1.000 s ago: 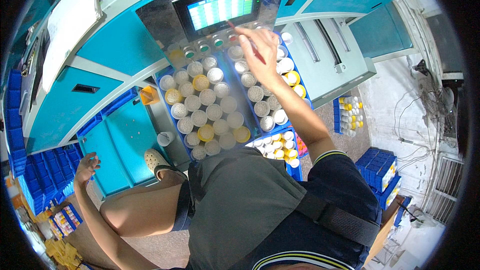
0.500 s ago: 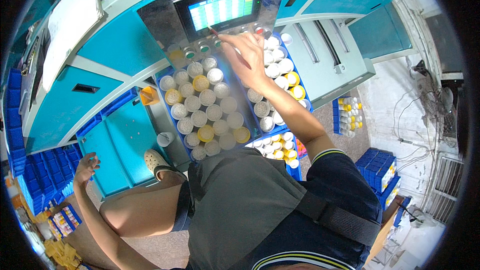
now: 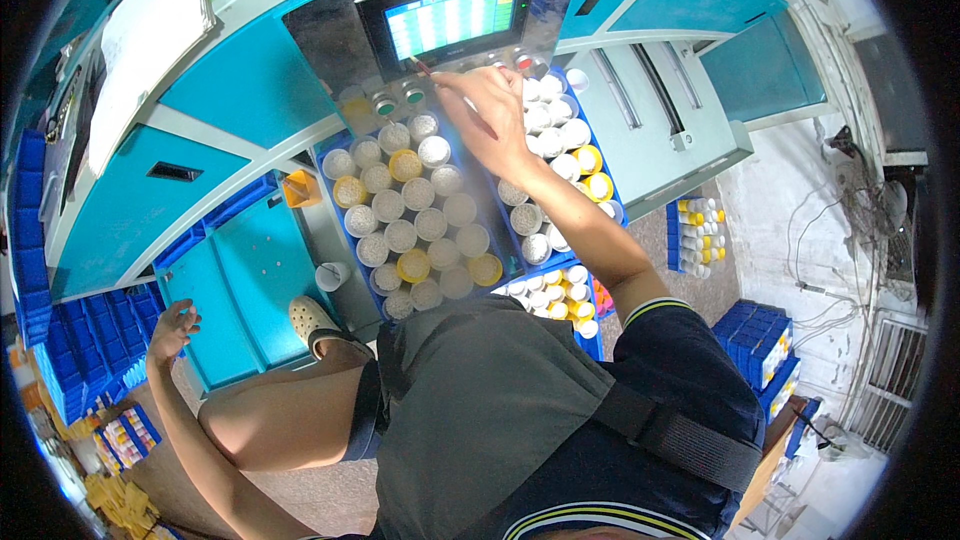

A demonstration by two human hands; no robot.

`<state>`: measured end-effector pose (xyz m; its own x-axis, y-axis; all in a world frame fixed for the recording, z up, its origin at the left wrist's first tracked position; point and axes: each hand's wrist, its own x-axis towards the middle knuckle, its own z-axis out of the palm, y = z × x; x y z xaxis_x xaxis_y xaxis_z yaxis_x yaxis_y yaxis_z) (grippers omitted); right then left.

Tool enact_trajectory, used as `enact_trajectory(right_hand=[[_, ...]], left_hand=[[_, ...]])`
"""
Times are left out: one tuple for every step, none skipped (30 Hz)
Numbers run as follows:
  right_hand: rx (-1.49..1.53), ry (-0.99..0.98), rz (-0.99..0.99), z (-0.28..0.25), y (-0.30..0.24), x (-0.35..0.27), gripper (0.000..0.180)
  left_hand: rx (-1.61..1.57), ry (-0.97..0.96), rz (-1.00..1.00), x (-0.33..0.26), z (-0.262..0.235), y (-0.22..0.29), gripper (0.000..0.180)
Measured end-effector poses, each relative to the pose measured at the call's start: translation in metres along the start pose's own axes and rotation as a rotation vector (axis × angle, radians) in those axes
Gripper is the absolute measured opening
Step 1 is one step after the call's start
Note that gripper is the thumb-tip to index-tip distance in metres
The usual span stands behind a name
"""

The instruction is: The person uses a calculator to record a value, then wipes a machine surface with a cloth. They open a machine panel, interact with a touchscreen using a stylus, and place a tray of small containers onto the machine. The person continues to operate the touchscreen while the machine processes the containers.

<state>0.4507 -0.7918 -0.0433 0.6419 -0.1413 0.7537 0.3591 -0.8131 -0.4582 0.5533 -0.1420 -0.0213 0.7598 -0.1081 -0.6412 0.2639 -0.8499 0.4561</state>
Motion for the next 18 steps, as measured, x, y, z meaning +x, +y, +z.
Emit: enact_trajectory(right_hand=[[0.002,-0.004,-0.002,0.001,0.000,0.000,0.021],[0.004,-0.009,-0.004,0.002,0.000,0.001,0.019],[-0.008,-0.011,-0.006,0.002,-0.001,0.001,0.021],[-0.021,-0.013,-0.007,0.002,-0.002,0.001,0.024],[-0.024,-0.007,-0.015,0.001,-0.002,0.001,0.028],[-0.032,0.001,-0.009,0.000,-0.003,0.002,0.027],[-0.031,0.018,-0.009,-0.002,-0.004,0.003,0.026],[-0.023,0.039,-0.012,-0.003,-0.004,0.005,0.026],[-0.042,0.044,0.000,-0.005,-0.004,0.007,0.025],[-0.056,0.053,0.009,-0.008,-0.004,0.009,0.025],[-0.064,0.066,0.019,-0.009,-0.005,0.012,0.024],[-0.037,0.104,0.006,-0.010,-0.004,0.015,0.022],[-0.055,0.107,-0.001,-0.012,-0.004,0.019,0.020],[-0.070,0.114,-0.010,-0.013,-0.004,0.023,0.018],[-0.084,0.121,-0.018,-0.014,-0.004,0.026,0.016],[-0.093,0.122,-0.014,-0.014,-0.004,0.029,0.015],[-0.080,0.125,-0.017,-0.014,-0.004,0.032,0.015],[-0.067,0.128,-0.021,-0.014,-0.004,0.034,0.015]], left_hand=[[-0.006,0.003,-0.004,0.000,0.000,0.001,0.087],[0.014,0.018,-0.015,-0.001,0.001,0.001,0.087],[-0.011,0.005,-0.009,-0.002,0.001,0.002,0.087],[-0.009,0.005,-0.012,-0.002,0.001,0.002,0.087],[0.021,0.020,-0.025,-0.003,0.001,0.003,0.087],[-0.005,0.003,-0.016,-0.004,0.001,0.003,0.087],[-0.003,0.003,-0.018,-0.004,0.001,0.004,0.087],[0.031,0.021,-0.030,-0.005,0.001,0.004,0.086],[0.004,-0.002,-0.017,-0.005,0.001,0.005,0.087],[0.009,-0.007,-0.015,-0.005,0.001,0.006,0.087],[0.039,0.002,-0.022,-0.005,0.000,0.007,0.087],[0.015,-0.010,-0.020,-0.005,0.000,0.007,0.087],[0.018,-0.007,-0.027,-0.005,0.000,0.008,0.087],[0.040,0.008,-0.036,-0.005,0.000,0.008,0.087],[0.022,-0.007,-0.028,-0.005,-0.001,0.008,0.087],[0.024,-0.009,-0.023,-0.004,-0.001,0.007,0.086],[0.052,0.001,-0.032,-0.003,-0.001,0.006,0.085],[0.033,-0.011,-0.016,-0.002,-0.001,0.005,0.084]])
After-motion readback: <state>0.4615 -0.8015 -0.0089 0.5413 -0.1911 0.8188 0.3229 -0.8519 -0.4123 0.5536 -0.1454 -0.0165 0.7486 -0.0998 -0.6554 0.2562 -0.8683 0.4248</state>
